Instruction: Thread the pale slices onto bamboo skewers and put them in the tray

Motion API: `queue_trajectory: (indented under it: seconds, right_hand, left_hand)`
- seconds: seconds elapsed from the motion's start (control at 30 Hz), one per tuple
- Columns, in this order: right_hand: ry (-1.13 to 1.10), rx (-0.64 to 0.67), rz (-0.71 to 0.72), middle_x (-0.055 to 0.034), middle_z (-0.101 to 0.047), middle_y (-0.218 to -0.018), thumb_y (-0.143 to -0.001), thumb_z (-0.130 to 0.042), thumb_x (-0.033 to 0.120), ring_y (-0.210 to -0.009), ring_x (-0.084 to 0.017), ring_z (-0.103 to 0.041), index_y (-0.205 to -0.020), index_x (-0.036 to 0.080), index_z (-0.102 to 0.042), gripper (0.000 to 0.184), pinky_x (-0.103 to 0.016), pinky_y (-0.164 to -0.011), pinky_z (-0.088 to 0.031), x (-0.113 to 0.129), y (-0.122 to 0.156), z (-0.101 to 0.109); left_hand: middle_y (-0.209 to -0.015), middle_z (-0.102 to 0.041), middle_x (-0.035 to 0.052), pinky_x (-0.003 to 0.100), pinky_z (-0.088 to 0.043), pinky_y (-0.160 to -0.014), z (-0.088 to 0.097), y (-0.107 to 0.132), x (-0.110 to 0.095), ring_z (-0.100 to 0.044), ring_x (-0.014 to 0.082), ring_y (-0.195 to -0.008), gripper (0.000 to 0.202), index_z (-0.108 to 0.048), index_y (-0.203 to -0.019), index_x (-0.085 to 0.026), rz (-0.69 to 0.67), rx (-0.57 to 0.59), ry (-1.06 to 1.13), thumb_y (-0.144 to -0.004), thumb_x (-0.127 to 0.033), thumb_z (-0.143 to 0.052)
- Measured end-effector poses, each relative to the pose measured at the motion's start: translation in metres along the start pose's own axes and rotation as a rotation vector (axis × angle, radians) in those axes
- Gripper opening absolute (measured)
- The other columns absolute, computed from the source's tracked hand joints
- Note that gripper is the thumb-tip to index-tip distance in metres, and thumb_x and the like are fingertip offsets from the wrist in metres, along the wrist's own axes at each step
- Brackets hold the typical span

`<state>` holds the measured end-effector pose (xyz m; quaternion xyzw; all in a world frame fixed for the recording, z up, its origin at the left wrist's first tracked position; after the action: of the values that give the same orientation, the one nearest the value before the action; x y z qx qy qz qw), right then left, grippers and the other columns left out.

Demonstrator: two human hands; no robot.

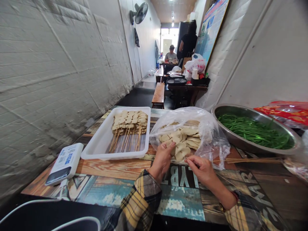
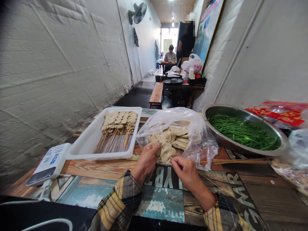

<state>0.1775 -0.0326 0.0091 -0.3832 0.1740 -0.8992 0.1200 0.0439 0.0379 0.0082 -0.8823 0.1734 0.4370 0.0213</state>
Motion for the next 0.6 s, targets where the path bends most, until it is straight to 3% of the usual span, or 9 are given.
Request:
queue_trajectory:
  seconds: [0.13, 0.23, 0.33, 0.47, 0.6]
  right_hand:
    - [0.019, -0.055, -0.001, -0.0050, -0.074, -0.077, -0.091, -0.046, 0.027, -0.071, -0.020, -0.069, -0.077, 0.018, -0.068, 0.027, -0.026, -0.064, -0.049, -0.005, -0.001, 0.007]
    - [0.055, -0.121, -0.036, -0.0055, -0.074, -0.077, -0.090, -0.047, 0.028, -0.072, -0.021, -0.070, -0.079, 0.018, -0.068, 0.026, -0.028, -0.065, -0.049, -0.014, -0.003, 0.016]
    - [0.066, -0.171, -0.090, -0.0055, -0.074, -0.075, -0.089, -0.048, 0.030, -0.070, -0.021, -0.069, -0.079, 0.018, -0.069, 0.026, -0.028, -0.064, -0.049, -0.022, -0.004, 0.026]
    - [0.043, -0.196, -0.131, -0.0044, -0.073, -0.073, -0.089, -0.049, 0.032, -0.067, -0.020, -0.068, -0.079, 0.018, -0.070, 0.027, -0.027, -0.061, -0.048, -0.030, -0.004, 0.033]
    - [0.057, -0.193, -0.113, -0.0035, -0.072, -0.070, -0.089, -0.048, 0.031, -0.065, -0.019, -0.067, -0.077, 0.018, -0.070, 0.027, -0.026, -0.059, -0.046, -0.032, -0.006, 0.032]
  left_hand:
    - [-0.073, -0.067, 0.0033, 0.021, -0.044, -0.055, 0.008, -0.005, -0.005, -0.058, 0.0092, -0.058, 0.035, -0.067, -0.089, -0.012, -0.047, -0.011, -0.028, -0.068, -0.038, -0.077]
    - [-0.081, -0.069, 0.0046, 0.026, -0.048, -0.065, 0.027, -0.012, -0.016, -0.063, 0.0124, -0.066, 0.041, -0.063, -0.098, -0.015, -0.157, -0.136, -0.071, -0.068, -0.040, -0.076]
    - [-0.085, -0.069, 0.0063, 0.028, -0.048, -0.069, 0.046, -0.021, -0.026, -0.063, 0.0143, -0.071, 0.033, -0.063, -0.089, -0.014, -0.289, -0.277, -0.223, -0.070, -0.040, -0.070]
    - [-0.080, -0.069, 0.0068, 0.030, -0.048, -0.068, 0.058, -0.034, -0.032, -0.063, 0.0184, -0.073, 0.023, -0.066, -0.085, -0.014, -0.370, -0.363, -0.568, -0.074, -0.032, -0.060]
    - [-0.082, -0.070, 0.0097, 0.037, -0.047, -0.079, 0.058, -0.043, -0.039, -0.064, 0.0233, -0.081, 0.019, -0.069, -0.084, -0.014, -0.494, -0.391, -1.077, -0.075, -0.023, -0.054]
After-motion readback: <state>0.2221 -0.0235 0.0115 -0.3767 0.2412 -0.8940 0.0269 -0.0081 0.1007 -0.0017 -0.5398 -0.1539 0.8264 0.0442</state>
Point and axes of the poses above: each hand's wrist, its own y-axis away from the middle knuckle, its own z-axis out of the back of the hand, x = y × z, the point moved 5 cm from there along -y, towards the middle knuckle
